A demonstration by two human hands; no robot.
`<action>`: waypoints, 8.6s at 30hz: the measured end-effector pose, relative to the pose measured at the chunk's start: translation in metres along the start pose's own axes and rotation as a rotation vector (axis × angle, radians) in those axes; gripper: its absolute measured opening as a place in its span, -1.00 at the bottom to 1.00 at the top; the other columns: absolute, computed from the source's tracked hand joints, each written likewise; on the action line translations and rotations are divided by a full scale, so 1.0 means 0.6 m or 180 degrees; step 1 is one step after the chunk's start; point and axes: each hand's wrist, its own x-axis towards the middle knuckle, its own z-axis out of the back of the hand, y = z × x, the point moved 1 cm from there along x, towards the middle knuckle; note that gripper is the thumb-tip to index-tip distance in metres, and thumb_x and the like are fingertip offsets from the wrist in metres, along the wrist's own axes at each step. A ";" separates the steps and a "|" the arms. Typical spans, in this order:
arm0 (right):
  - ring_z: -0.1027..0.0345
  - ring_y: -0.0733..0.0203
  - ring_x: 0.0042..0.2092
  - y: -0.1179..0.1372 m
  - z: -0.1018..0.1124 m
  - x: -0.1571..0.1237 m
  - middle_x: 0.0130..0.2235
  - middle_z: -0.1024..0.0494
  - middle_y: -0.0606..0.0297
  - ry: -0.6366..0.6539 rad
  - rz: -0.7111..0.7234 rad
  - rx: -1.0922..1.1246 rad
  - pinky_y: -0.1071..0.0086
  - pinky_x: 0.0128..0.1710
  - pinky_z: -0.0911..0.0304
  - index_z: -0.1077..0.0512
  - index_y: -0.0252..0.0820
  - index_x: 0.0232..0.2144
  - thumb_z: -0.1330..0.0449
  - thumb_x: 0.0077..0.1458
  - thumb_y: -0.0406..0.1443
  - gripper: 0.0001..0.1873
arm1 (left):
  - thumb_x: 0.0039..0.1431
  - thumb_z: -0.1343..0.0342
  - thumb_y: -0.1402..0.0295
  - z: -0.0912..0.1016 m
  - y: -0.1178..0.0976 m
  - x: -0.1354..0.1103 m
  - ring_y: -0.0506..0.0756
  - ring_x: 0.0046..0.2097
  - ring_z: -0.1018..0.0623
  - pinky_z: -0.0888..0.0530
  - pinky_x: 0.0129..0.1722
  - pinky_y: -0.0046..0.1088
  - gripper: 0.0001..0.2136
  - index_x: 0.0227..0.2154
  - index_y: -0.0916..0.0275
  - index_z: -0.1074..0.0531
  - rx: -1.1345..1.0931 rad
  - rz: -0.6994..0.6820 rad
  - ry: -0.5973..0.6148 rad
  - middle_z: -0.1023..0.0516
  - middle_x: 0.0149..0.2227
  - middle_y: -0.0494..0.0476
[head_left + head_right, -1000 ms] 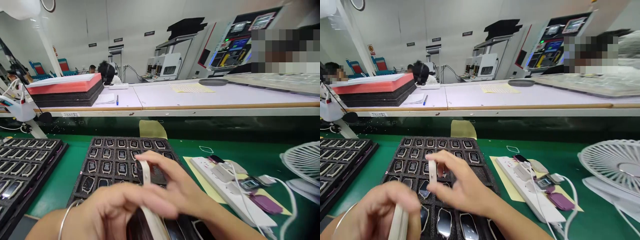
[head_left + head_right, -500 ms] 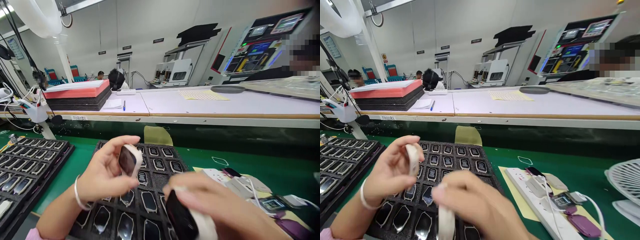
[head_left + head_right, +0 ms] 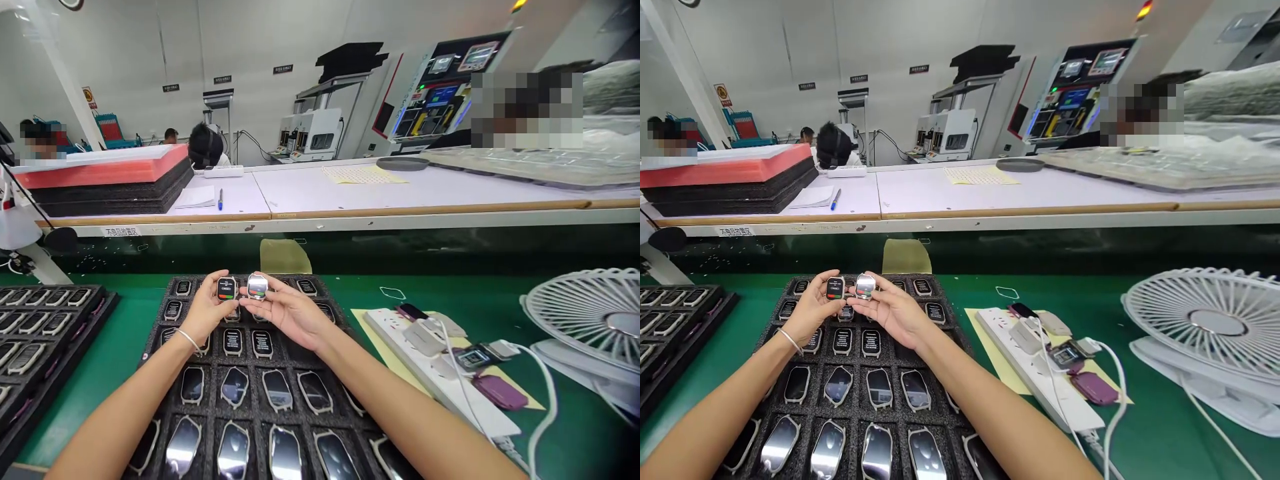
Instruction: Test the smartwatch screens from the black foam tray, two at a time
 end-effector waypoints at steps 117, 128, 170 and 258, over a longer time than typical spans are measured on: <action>-0.50 0.30 -0.30 -0.030 0.010 -0.013 -0.24 -0.54 0.31 0.0490 -0.0047 -0.0530 0.39 -0.26 -0.38 -0.39 -0.13 0.09 -0.43 0.01 -0.26 -0.41 | 0.02 -0.12 0.39 0.000 0.025 -0.029 0.10 -0.13 -0.50 -0.39 -0.05 -0.31 -0.73 -0.17 0.21 -0.29 0.1293 -0.0583 -0.0035 -0.48 -0.20 0.10; -0.42 0.31 -0.32 -0.043 0.008 -0.022 -0.23 -0.53 0.30 0.0538 -0.0112 -0.0386 0.40 -0.28 -0.29 -0.42 -0.08 0.12 -0.43 0.01 -0.22 -0.39 | 0.04 -0.11 0.39 -0.003 0.024 -0.041 0.10 -0.14 -0.51 -0.40 -0.09 -0.36 -0.69 -0.10 0.19 -0.30 0.1574 -0.0657 -0.0212 -0.50 -0.20 0.09; -0.40 0.28 -0.30 -0.042 0.012 -0.026 -0.19 -0.50 0.28 0.0662 -0.0036 -0.0393 0.35 -0.24 -0.26 -0.43 -0.08 0.06 -0.43 0.00 -0.20 -0.43 | 0.02 -0.09 0.44 -0.011 0.024 -0.043 0.09 -0.16 -0.52 -0.41 -0.06 -0.36 -0.71 -0.15 0.21 -0.31 0.1312 -0.0674 -0.0068 -0.51 -0.23 0.07; -0.45 0.28 -0.41 -0.033 0.016 -0.020 -0.20 -0.60 0.25 -0.0014 0.0193 -0.0672 0.32 -0.31 -0.29 -0.39 -0.13 -0.07 -0.28 0.07 -0.27 -0.65 | 0.05 -0.18 0.20 -0.010 0.016 -0.042 0.07 -0.45 -0.61 -0.53 -0.38 -0.35 -0.61 -0.08 0.24 -0.33 -0.0636 0.0665 0.0086 -0.58 -0.23 0.15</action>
